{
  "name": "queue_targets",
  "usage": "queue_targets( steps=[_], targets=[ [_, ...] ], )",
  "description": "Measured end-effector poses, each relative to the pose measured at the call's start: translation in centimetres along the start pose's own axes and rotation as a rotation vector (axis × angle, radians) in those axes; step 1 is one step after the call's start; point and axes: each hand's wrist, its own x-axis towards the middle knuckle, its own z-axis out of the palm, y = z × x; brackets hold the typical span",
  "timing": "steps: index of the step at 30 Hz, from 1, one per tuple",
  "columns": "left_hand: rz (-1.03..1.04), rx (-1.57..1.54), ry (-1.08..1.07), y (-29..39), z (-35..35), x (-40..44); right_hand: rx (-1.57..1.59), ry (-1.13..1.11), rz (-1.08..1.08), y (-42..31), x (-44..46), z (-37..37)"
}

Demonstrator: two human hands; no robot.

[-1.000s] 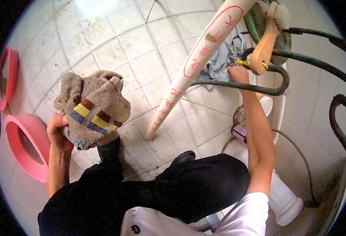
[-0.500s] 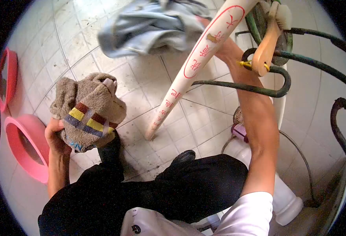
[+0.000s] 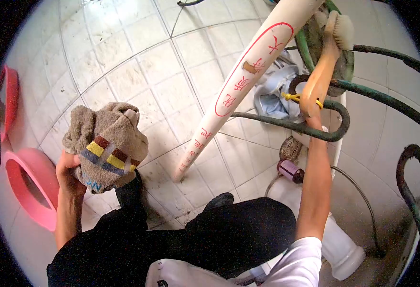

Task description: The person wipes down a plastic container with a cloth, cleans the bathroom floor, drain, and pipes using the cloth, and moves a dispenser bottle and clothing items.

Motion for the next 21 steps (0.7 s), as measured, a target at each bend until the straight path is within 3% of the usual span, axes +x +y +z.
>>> queue_targets(
  steps=[6, 12, 15, 18, 19, 21],
  targets=[
    [-0.03, -0.036, 0.093, 0.0, 2.1, -0.3, -0.524, 0.131, -0.127, -1.0, 3.0, 1.7],
    [-0.095, -0.051, 0.115, 0.5, 4.5, 0.7, -0.617, 0.15, -0.437, -6.9, -2.0, 9.8],
    [-0.052, -0.018, 0.055, -0.4, 3.6, 1.0, -0.494, -0.142, -0.777, -11.0, -1.3, 17.1],
    [-0.051, -0.027, 0.032, -0.7, 4.0, 0.9, -0.311, -0.606, -1.183, -15.1, -2.0, 23.4],
    [-0.079, -0.038, 0.043, -0.2, 4.6, 0.7, -0.293, -0.737, -0.998, -18.0, -4.9, 25.0],
    [-0.077, -0.101, 0.133, -0.2, 5.2, 0.2, -0.137, -0.84, -0.95, -20.4, -8.4, 26.9]
  ],
)
